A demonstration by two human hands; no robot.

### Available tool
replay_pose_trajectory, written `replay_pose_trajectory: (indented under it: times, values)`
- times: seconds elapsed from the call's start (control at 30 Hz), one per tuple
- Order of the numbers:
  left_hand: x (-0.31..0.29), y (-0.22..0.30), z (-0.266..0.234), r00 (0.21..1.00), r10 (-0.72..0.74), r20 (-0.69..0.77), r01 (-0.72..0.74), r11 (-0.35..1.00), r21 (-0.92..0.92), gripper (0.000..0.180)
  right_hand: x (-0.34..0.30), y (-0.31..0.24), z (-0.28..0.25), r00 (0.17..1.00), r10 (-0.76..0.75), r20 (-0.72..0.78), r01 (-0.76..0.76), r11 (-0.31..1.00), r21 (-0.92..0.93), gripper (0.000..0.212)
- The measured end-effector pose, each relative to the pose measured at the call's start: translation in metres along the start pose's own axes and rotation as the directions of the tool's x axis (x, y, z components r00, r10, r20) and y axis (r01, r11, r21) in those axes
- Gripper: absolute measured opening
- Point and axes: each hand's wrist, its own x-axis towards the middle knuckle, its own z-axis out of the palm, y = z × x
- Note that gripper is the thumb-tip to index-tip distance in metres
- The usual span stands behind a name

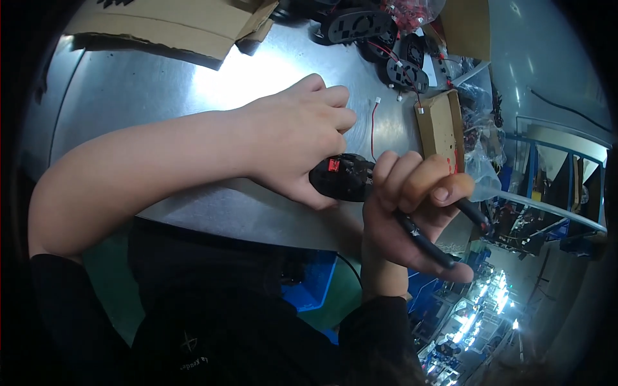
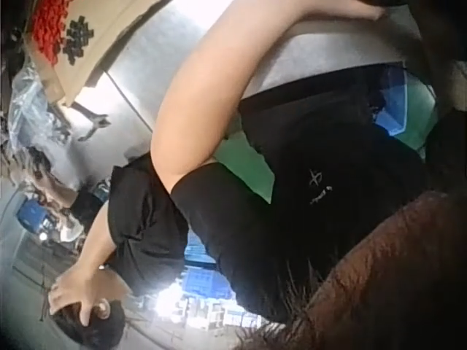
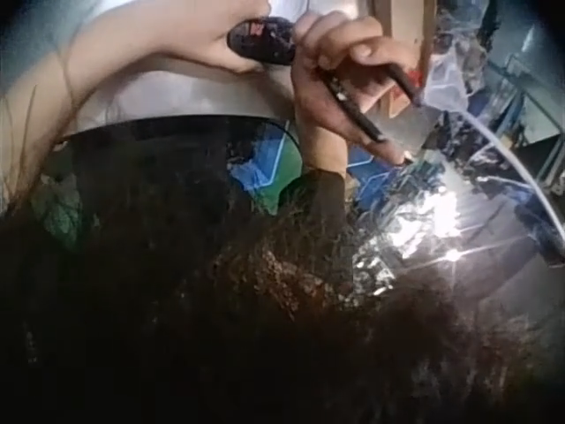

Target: Assembling an electronic component by manipulating wires and plastic parts using pliers.

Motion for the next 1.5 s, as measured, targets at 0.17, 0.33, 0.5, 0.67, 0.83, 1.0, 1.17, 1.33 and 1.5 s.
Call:
replay_pose_trajectory:
  times: [0.17,0.33,0.5,0.67,0.83,1.0,1.17,1.33,1.5]
  values:
    - [-0.001,0.0,-0.001,1.0,0.017,0.009,-0.017,1.0,0.017,0.06,-0.005,0.002,0.0,0.999,-0.032,-0.013,0.032,0.999,-0.006,0.081]
    - [-0.004,-0.001,0.0,1.0,0.001,0.028,-0.003,0.999,0.043,0.06,-0.006,0.003,0.003,1.0,-0.022,0.008,0.022,1.0,-0.001,0.081]
    - [-0.002,-0.003,0.005,1.0,0.02,-0.007,-0.02,1.0,0.012,0.052,0.0,0.001,0.001,0.999,0.042,-0.027,-0.043,0.999,-0.034,0.084]
    - [0.0,0.01,0.008,0.993,-0.113,0.029,0.113,0.994,-0.006,0.041,0.016,-0.013,0.006,0.973,0.231,-0.007,-0.23,0.966,-0.118,0.093]
    - [-0.004,0.015,0.017,0.984,-0.176,-0.022,0.177,0.984,0.022,0.038,0.035,-0.013,0.028,0.896,0.441,0.052,-0.363,0.795,-0.487,0.109]
    - [0.001,0.021,0.013,0.973,-0.229,-0.025,0.227,0.973,-0.041,0.031,0.049,-0.018,0.017,0.749,0.662,0.032,-0.577,0.675,-0.461,0.112]
    - [-0.003,0.02,0.012,0.976,-0.214,-0.036,0.21,0.973,-0.101,0.036,0.066,-0.011,0.006,0.731,0.673,0.111,-0.653,0.738,-0.172,0.096]
    - [0.001,0.022,0.009,0.962,-0.272,0.025,0.273,0.96,-0.059,0.038,0.063,-0.009,0.006,0.756,0.647,0.094,-0.635,0.761,-0.132,0.095]
    - [-0.004,0.017,0.016,0.97,-0.231,-0.07,0.233,0.972,0.013,0.039,0.035,-0.014,0.014,0.814,0.575,0.076,-0.532,0.792,-0.299,0.114]
